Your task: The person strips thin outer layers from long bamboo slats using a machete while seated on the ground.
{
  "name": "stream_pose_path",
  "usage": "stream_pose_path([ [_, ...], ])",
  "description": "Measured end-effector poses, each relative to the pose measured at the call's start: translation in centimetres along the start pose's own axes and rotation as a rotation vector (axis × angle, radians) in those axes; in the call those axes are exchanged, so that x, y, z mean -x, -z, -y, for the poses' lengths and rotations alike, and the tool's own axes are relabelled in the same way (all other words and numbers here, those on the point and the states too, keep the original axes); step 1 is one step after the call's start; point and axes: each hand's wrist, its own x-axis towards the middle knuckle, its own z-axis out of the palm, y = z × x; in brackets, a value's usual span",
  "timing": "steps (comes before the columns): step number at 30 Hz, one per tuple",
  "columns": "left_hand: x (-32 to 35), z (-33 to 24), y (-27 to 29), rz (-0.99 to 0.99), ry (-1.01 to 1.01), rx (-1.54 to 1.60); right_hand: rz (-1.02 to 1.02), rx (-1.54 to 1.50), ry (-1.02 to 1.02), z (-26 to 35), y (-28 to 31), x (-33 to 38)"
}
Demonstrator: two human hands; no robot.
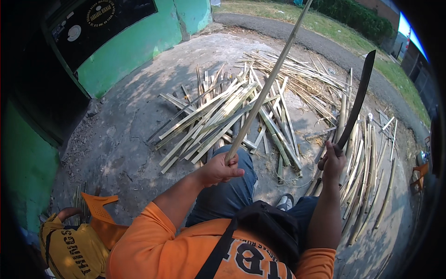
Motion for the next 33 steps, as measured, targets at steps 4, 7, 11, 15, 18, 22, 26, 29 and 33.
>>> stream_pose_path([
  [4, -3.2, 0.2, 1.3, 0.117, 0.069, 0.084, 0.040, 0.077, 0.063, -1.8, 0.7, -0.6],
  [7, -5.3, 0.9, 1.4, 0.128, 0.092, 0.120, -0.006, 0.370, 0.275, -3.5, 0.6, -1.0],
  [11, -5.7, 1.1, 1.9, 0.161, 0.157, 0.174, 0.058, 0.563, 0.303, -2.9, -0.7, 0.0],
  [15, -6.4, 1.2, 1.9, 0.162, 0.200, 0.153, 0.192, 0.782, 0.473, -2.8, -2.2, 0.6],
  [18, -6.5, 0.9, 1.2, 0.156, 0.217, 0.147, 0.248, 0.913, 0.615, -3.0, -3.6, 1.5],
  [22, -5.8, 1.0, -0.4, 0.220, 0.244, 0.166, 0.386, 0.982, 0.711, -3.3, -4.2, 2.0],
  [26, -6.3, 1.0, -1.8, 0.306, 0.303, 0.096, 0.314, 0.862, 0.681, -4.1, -3.1, 0.5],
  [29, -6.9, 1.5, -1.3, 0.294, 0.363, 0.067, 0.296, 0.881, 0.702, -3.7, -3.1, 0.8],
  [33, -7.1, 2.2, -0.9, 0.322, 0.378, 0.025, 0.364, 0.938, 0.870, -2.8, -4.0, 2.0],
])
